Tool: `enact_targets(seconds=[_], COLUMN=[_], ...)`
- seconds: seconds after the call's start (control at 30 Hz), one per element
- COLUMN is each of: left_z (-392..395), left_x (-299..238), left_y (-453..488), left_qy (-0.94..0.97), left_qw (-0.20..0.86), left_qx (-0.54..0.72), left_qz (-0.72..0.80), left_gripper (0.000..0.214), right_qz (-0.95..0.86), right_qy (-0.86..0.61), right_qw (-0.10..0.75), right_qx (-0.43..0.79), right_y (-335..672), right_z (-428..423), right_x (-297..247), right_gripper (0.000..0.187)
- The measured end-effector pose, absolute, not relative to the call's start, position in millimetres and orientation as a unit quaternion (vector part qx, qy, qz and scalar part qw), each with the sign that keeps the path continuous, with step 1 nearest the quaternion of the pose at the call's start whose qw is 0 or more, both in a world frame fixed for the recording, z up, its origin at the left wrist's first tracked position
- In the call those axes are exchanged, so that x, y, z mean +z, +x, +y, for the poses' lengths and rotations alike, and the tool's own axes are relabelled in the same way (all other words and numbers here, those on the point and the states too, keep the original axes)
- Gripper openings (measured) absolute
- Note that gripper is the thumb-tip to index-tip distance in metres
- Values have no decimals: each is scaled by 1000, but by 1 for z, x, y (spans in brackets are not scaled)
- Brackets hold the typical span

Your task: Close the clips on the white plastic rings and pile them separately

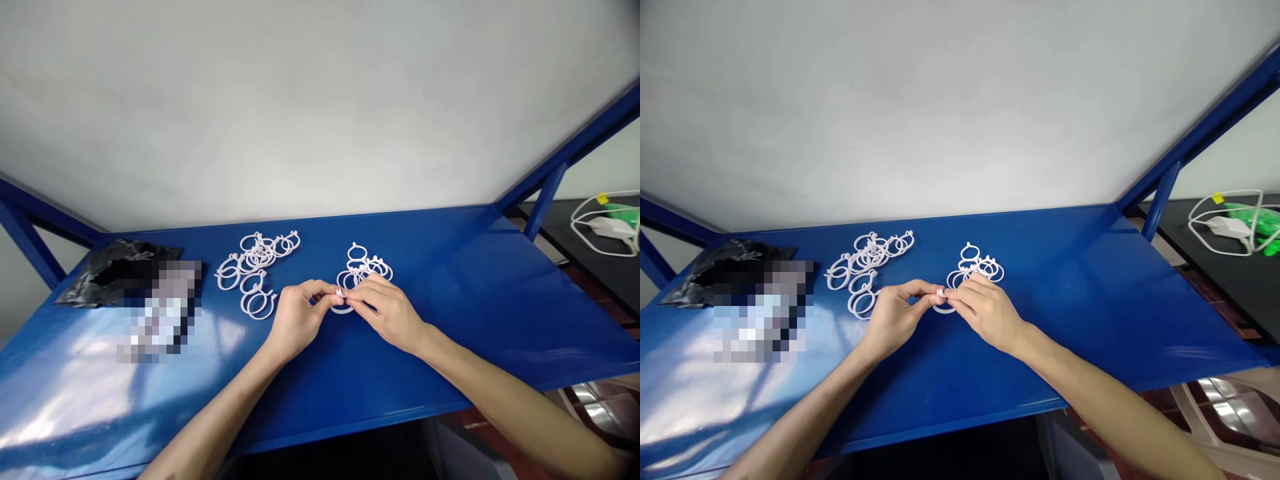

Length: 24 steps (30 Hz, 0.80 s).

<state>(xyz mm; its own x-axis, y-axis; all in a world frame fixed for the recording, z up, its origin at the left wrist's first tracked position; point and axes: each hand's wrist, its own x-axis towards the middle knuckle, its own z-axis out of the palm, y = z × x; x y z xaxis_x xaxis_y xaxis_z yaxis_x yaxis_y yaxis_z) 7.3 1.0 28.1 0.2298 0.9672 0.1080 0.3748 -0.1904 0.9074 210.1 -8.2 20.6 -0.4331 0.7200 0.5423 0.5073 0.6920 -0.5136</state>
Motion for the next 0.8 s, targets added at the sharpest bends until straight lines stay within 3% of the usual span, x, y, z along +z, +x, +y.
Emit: enact_targets(seconds=[0.3, 0.5, 0.63, 0.8], left_z=[4, 19, 30, 37], left_x=[32, 59, 63, 51], left_y=[4, -39, -72, -86], left_qy=[770, 790, 788, 819], left_qw=[308, 62, 82, 71], left_qx=[310, 117, -27, -62], left_qz=[466, 599, 610, 566], left_gripper=[13, 31, 28, 32], right_qz=[-830, -752, -717, -707], right_qy=[-395, -507, -584, -608], right_qw=[381, 417, 376, 355], right_qx=[104, 47, 49, 64], right_y=[206, 227, 248, 253], right_z=[-8, 14, 30, 36], right_x=[17, 19, 11, 3], right_gripper=[18, 16, 21, 27])
